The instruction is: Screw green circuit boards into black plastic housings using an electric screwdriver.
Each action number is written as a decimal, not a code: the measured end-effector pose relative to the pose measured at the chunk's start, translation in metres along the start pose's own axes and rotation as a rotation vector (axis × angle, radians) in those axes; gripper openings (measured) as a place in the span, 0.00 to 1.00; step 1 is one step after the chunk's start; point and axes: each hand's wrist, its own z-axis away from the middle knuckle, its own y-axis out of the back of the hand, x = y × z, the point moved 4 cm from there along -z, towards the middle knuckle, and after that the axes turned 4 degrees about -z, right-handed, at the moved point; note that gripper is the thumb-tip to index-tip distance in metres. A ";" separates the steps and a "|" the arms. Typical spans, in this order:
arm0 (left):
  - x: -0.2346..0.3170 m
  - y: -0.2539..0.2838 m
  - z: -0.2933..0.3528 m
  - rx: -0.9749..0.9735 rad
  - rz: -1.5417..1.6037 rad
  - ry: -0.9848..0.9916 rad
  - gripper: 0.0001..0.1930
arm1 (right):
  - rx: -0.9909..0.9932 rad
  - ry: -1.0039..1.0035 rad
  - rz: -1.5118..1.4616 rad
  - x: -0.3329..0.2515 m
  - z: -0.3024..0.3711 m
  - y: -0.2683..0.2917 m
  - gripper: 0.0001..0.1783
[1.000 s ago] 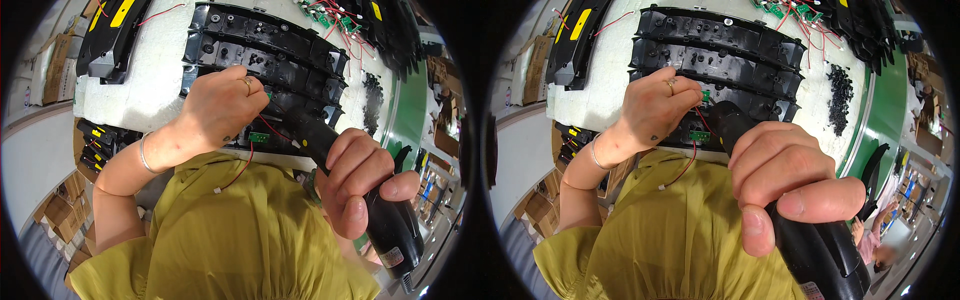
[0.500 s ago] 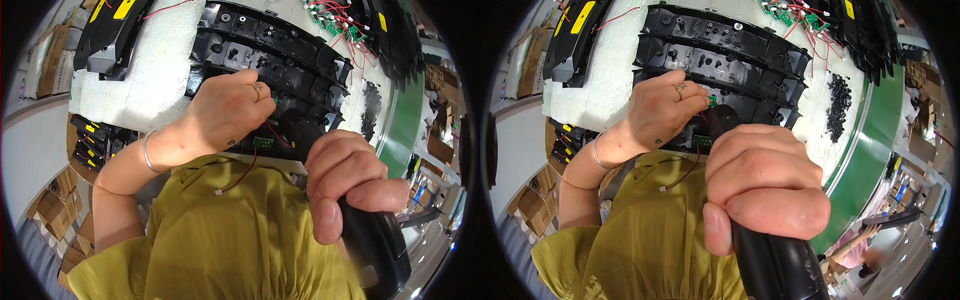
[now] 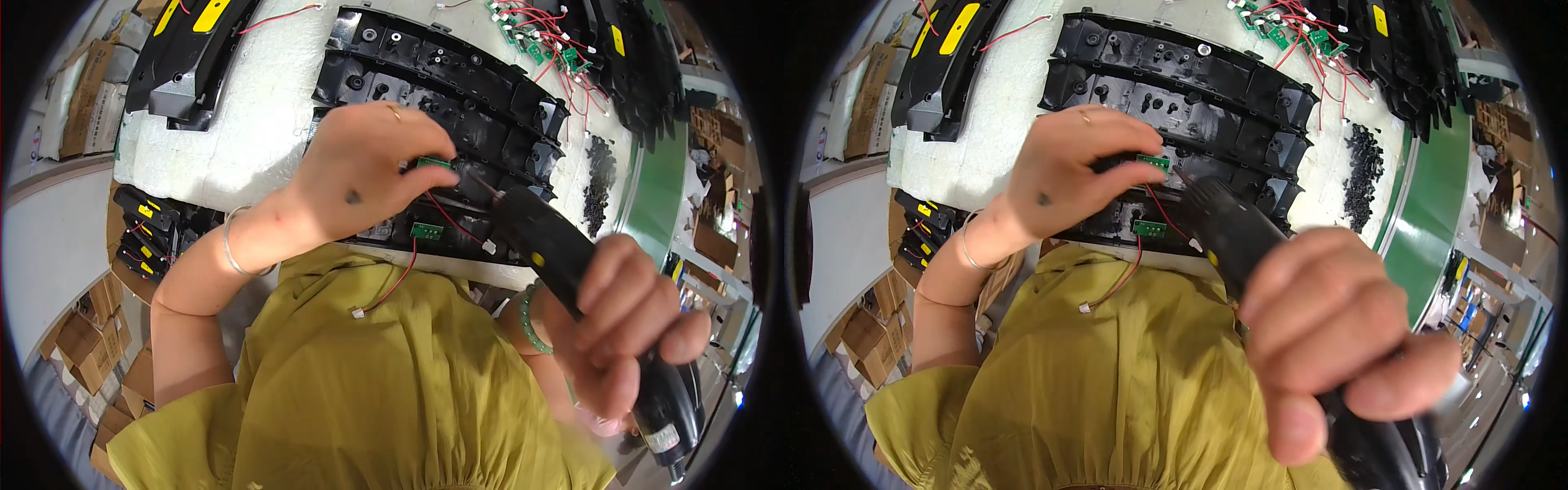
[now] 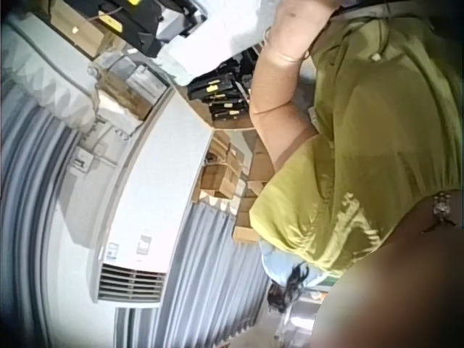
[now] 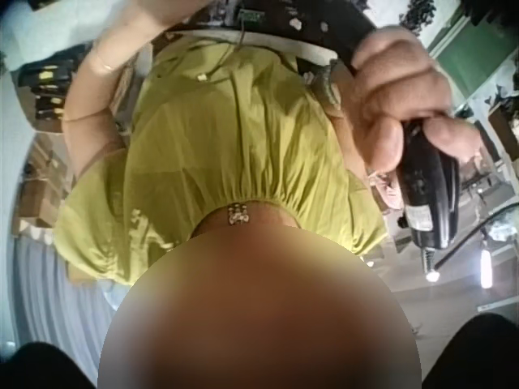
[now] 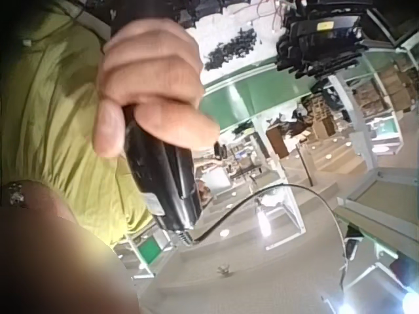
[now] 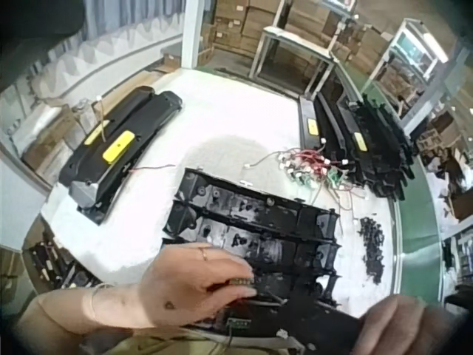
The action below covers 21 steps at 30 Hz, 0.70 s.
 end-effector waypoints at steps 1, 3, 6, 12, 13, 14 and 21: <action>-0.006 0.005 -0.003 -0.069 0.395 0.304 0.05 | 0.079 0.106 -0.045 -0.004 0.001 0.001 0.16; -0.011 -0.001 -0.001 -0.135 0.787 0.599 0.09 | 0.180 0.144 -0.058 -0.017 0.000 0.002 0.14; 0.000 -0.022 -0.003 -0.076 1.885 0.818 0.25 | 0.231 0.226 -0.105 -0.019 0.000 -0.004 0.15; 0.019 -0.016 -0.009 -0.112 1.962 0.748 0.27 | 0.079 0.133 -0.080 -0.004 0.000 -0.004 0.16; 0.021 -0.016 -0.009 -0.113 1.955 0.744 0.26 | 0.077 0.112 -0.081 -0.004 0.000 -0.004 0.15; 0.021 -0.017 -0.009 -0.111 1.953 0.745 0.26 | 0.074 0.090 -0.083 -0.003 0.001 -0.004 0.15; 0.016 -0.018 0.003 -0.161 1.839 0.748 0.21 | 0.127 0.151 -0.096 -0.010 0.000 0.000 0.16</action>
